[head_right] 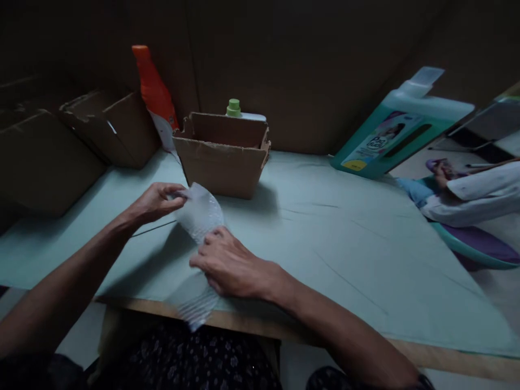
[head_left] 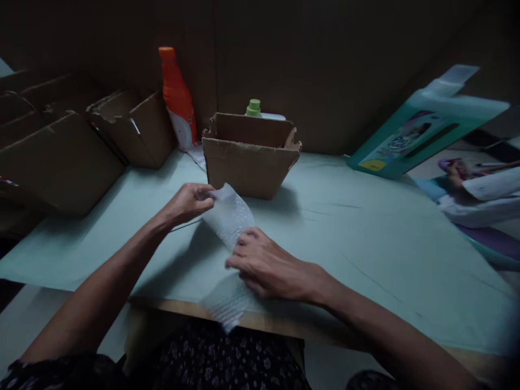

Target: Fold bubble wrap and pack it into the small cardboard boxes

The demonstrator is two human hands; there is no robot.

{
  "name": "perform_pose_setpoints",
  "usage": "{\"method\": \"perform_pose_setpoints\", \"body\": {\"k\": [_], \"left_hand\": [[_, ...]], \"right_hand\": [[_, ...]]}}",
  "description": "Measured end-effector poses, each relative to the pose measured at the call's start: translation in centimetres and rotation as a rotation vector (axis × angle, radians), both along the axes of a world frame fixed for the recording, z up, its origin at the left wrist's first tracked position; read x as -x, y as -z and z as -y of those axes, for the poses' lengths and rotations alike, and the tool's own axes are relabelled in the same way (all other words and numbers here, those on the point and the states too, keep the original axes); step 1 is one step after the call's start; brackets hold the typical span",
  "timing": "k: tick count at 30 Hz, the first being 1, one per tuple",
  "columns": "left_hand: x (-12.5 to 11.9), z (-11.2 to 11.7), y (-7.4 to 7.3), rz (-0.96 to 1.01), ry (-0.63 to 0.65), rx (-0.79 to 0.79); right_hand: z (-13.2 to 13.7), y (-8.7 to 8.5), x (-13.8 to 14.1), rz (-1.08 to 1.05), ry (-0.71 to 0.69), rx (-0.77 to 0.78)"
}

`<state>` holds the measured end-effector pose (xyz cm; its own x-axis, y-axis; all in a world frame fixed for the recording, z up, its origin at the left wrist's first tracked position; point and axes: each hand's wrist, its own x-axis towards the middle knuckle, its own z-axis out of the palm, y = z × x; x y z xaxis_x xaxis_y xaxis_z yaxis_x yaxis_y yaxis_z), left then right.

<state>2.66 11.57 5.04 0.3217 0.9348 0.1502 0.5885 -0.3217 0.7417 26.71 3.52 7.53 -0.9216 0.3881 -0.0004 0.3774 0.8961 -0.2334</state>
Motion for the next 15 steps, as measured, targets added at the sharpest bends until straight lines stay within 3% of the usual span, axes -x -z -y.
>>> {"method": "perform_pose_setpoints", "body": {"k": [3, 6, 9, 11, 13, 15], "left_hand": [[2.2, -0.3, -1.7, -0.046, -0.042, -0.01], [1.6, -1.5, -1.9, -0.265, -0.027, -0.073], [-1.3, -2.8, 0.1, -0.496, -0.007, -0.117], [-3.1, -2.7, 2.0, -0.539, -0.013, -0.135], [-3.8, -1.0, 3.4, -0.483, -0.008, -0.173], [-3.1, 2.2, 4.0, -0.31, 0.017, -0.171]], "right_hand": [[2.4, -0.9, -2.7, -0.346, -0.012, 0.179], [4.3, 1.1, -4.4, -0.592, 0.162, 0.242], [5.9, 5.1, -4.2, -0.611, 0.318, 0.197], [6.9, 7.5, -3.6, -0.566, 0.365, 0.138], [7.5, 8.7, -3.2, -0.543, 0.397, 0.118], [7.6, 8.9, -3.1, -0.546, 0.433, 0.142]]}}
